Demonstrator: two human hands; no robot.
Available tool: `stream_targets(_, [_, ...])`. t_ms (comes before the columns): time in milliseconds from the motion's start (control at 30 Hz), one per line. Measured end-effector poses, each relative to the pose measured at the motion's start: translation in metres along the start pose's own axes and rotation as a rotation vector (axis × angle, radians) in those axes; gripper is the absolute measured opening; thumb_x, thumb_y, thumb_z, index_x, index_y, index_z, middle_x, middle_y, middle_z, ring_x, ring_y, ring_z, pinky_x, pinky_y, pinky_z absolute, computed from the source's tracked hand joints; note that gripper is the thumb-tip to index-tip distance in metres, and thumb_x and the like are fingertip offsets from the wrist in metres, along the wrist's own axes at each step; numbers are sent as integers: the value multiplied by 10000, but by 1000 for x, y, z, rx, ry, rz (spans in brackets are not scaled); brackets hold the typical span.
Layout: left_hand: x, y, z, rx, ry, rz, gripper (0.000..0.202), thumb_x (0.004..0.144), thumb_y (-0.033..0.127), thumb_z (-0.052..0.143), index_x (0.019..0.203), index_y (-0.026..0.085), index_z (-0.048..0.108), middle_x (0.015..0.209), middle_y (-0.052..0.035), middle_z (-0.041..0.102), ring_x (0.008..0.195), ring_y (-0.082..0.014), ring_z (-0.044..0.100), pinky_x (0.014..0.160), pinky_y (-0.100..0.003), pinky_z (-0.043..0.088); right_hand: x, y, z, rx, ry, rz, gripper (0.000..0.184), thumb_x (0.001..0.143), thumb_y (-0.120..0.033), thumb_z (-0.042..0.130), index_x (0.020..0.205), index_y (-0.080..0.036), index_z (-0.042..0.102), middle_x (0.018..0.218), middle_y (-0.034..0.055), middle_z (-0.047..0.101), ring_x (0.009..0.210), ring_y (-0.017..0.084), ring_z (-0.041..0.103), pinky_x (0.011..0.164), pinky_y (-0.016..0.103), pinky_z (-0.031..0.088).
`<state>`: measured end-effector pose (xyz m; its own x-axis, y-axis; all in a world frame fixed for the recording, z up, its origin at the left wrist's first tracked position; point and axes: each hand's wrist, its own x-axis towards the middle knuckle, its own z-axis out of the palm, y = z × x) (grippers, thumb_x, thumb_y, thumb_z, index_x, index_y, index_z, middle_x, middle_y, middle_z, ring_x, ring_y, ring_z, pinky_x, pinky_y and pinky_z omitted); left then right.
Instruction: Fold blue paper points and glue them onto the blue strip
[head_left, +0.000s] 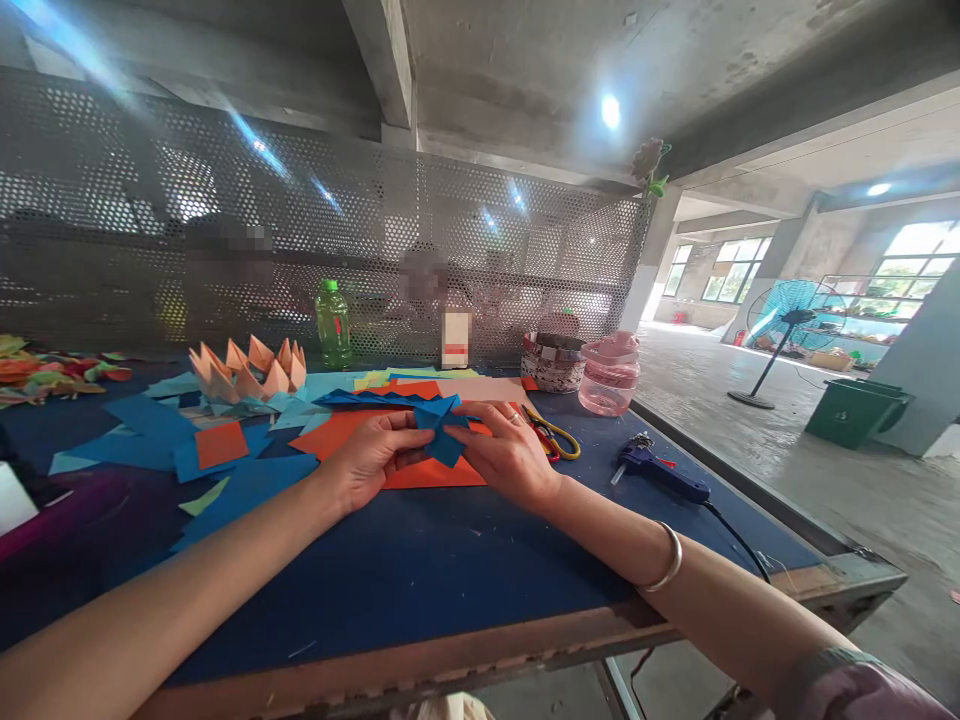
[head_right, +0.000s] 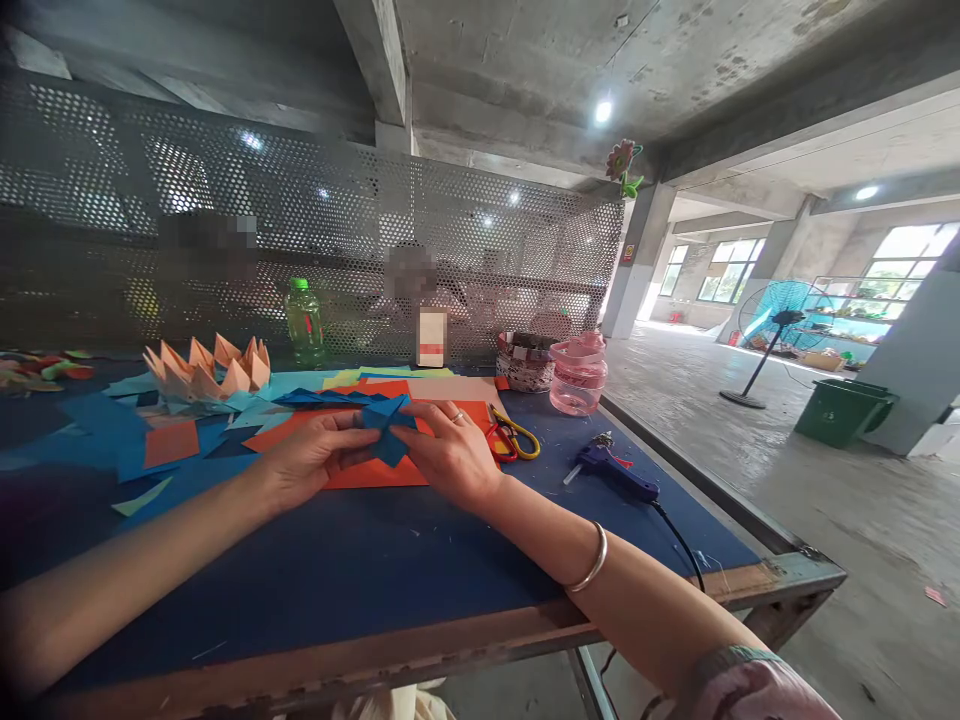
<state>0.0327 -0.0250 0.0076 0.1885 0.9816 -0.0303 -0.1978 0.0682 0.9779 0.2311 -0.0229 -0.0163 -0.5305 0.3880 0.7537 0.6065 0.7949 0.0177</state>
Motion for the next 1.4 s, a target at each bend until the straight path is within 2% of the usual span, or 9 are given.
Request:
stream_targets(100, [2, -2, -2, 18, 35, 14, 182, 564, 167, 802, 727, 162, 722, 777, -17, 735, 703, -136, 673, 738, -234, 543, 0, -2, -2, 10, -4, -3, 239, 875, -212, 543, 1027, -321, 692, 1172, 53, 589, 1043, 217, 506, 875, 376, 452])
stream_targets(300, [-1, -2, -1, 68, 16, 4, 229, 548, 218, 818, 758, 178, 735, 772, -7, 737, 739, -141, 672, 754, -236, 534, 1, -4, -2, 66, 51, 4, 137, 858, -302, 598, 845, -257, 727, 1084, 60, 614, 982, 202, 519, 853, 345, 443])
stream_targets(500, [-6, -3, 5, 98, 2, 6, 249, 533, 251, 828, 760, 188, 748, 779, -11, 745, 748, -144, 669, 757, -245, 529, -1, -5, 3, 147, 109, 147, 90, 814, -304, 652, 779, -227, 683, 1056, 58, 586, 1011, 208, 504, 870, 354, 440])
stream_targets(700, [-4, -7, 5, 101, -7, 27, 291, 535, 253, 832, 807, 190, 750, 835, -26, 750, 777, -165, 675, 782, -281, 532, -1, -10, 3, 227, 158, 326, 149, 776, -333, 683, 725, -207, 623, 1080, 78, 538, 1023, 220, 517, 870, 382, 431])
stream_targets(833, [-6, -7, 7, 91, -7, 24, 299, 525, 247, 835, 805, 190, 750, 854, -33, 753, 785, -174, 680, 798, -300, 531, 1, -11, 6, 317, 149, 427, 178, 769, -351, 678, 709, -202, 602, 1056, 76, 558, 1004, 212, 539, 859, 372, 435])
stream_targets(967, [-7, -6, 8, 96, -6, 11, 304, 516, 245, 838, 798, 179, 748, 835, -42, 754, 788, -180, 682, 800, -304, 532, 1, -10, 7, 375, 129, 463, 186, 772, -356, 664, 699, -201, 592, 1009, 64, 593, 939, 194, 557, 802, 339, 446])
stream_targets(1167, [-8, -7, 8, 120, -28, 29, 298, 547, 256, 825, 825, 181, 746, 907, -49, 751, 825, -186, 682, 811, -301, 534, 2, -12, 5, 427, 107, 509, 207, 755, -361, 673, 671, -203, 570, 877, 29, 626, 814, 166, 556, 710, 287, 434])
stream_targets(1400, [-6, -10, 5, 155, -49, 45, 277, 570, 281, 813, 822, 189, 746, 885, -50, 752, 842, -198, 684, 825, -307, 529, 0, -11, 8, 468, 49, 605, 206, 741, -375, 667, 663, -208, 573, 680, -14, 628, 656, 141, 538, 651, 270, 413])
